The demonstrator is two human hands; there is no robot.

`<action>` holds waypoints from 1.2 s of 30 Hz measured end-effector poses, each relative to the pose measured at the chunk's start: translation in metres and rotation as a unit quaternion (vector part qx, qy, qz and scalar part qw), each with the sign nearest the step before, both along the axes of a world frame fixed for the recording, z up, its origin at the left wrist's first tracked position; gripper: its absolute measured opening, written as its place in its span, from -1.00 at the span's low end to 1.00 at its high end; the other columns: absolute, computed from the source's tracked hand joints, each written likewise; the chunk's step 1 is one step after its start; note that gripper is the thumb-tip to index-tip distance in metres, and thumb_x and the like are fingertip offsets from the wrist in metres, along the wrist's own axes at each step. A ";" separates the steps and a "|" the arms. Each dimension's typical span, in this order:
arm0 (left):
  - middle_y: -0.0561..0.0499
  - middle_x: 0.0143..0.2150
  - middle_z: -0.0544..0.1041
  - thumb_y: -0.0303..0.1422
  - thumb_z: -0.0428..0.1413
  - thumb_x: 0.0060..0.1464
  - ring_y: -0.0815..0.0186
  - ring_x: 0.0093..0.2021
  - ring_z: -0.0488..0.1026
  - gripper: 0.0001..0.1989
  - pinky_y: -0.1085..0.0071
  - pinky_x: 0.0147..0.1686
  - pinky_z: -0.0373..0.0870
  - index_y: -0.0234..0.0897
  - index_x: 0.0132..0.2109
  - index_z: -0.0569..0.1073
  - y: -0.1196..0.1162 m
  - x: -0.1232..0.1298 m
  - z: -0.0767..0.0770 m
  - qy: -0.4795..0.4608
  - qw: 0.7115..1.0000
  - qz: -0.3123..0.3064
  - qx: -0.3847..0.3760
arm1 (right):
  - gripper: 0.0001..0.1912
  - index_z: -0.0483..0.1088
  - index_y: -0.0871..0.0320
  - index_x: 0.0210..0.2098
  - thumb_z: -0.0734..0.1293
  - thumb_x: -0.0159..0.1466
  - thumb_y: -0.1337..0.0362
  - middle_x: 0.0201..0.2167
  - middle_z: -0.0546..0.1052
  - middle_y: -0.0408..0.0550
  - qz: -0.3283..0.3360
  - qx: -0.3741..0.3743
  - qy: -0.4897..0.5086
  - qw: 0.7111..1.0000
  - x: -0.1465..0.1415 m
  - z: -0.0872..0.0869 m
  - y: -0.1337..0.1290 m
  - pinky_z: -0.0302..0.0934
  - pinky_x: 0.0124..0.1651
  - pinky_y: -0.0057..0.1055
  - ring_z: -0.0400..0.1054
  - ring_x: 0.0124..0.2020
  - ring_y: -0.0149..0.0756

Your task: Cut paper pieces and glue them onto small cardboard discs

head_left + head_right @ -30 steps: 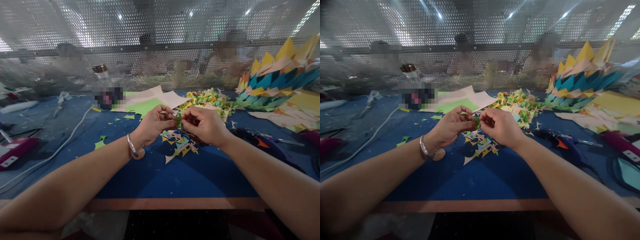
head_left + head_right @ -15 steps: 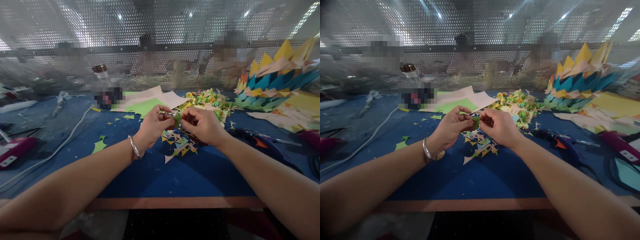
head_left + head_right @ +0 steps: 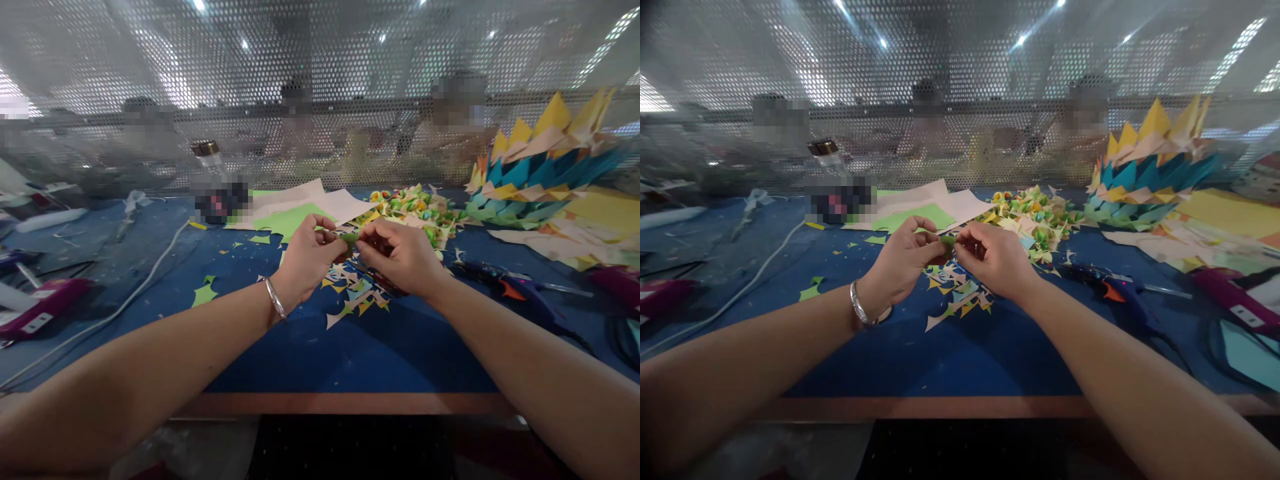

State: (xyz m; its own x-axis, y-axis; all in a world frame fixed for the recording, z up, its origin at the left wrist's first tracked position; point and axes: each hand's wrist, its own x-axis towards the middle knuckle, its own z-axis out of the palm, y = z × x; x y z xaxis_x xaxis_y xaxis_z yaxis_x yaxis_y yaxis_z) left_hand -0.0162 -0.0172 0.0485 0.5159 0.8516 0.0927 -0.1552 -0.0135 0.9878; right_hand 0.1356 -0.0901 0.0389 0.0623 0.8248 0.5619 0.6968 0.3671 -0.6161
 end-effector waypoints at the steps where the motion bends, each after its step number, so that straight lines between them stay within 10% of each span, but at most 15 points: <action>1: 0.22 -0.53 0.37 -0.69 0.12 0.01 0.47 -0.50 0.40 -0.69 0.44 -0.35 0.41 -0.23 -0.24 0.23 0.000 -0.001 -0.001 0.004 1.000 0.003 0.014 | -0.86 0.39 0.16 -0.34 0.31 0.25 0.20 -0.52 0.41 -0.17 -0.001 0.002 -0.001 1.000 0.000 0.001 -0.001 0.12 -0.49 -0.43 0.22 -0.57 -0.47; 19: 0.08 -0.36 0.46 -0.51 0.17 0.08 0.45 -0.36 0.40 -0.93 0.45 -0.27 0.41 -0.28 -0.27 0.44 0.006 -0.022 -0.013 0.005 0.969 -0.113 0.221 | -0.87 0.35 0.14 -0.42 0.31 0.25 0.26 -0.61 0.31 -0.24 0.020 -0.043 0.057 0.997 0.001 0.000 0.000 0.05 -0.50 -0.44 0.17 -0.58 -0.47; 26: 0.08 -0.41 0.46 -0.56 0.19 -0.03 0.44 -0.42 0.41 -0.89 0.49 -0.42 0.41 -0.28 -0.35 0.45 0.014 -0.020 -0.019 0.039 0.987 -0.018 0.152 | -0.85 0.38 0.14 -0.38 0.30 0.28 0.21 -0.52 0.44 -0.17 -0.032 -0.039 -0.055 0.997 0.007 0.001 0.001 0.11 -0.42 -0.41 0.23 -0.55 -0.44; 36: 0.08 -0.43 0.44 -0.54 0.19 -0.02 0.45 -0.44 0.37 -0.90 0.48 -0.40 0.43 -0.29 -0.37 0.43 0.011 -0.021 -0.023 0.036 0.990 -0.034 0.131 | -0.83 0.42 0.10 -0.43 0.34 0.24 0.17 -0.56 0.48 -0.12 -0.105 -0.139 -0.236 0.956 0.023 0.013 -0.027 0.02 -0.44 -0.40 0.28 -0.55 -0.34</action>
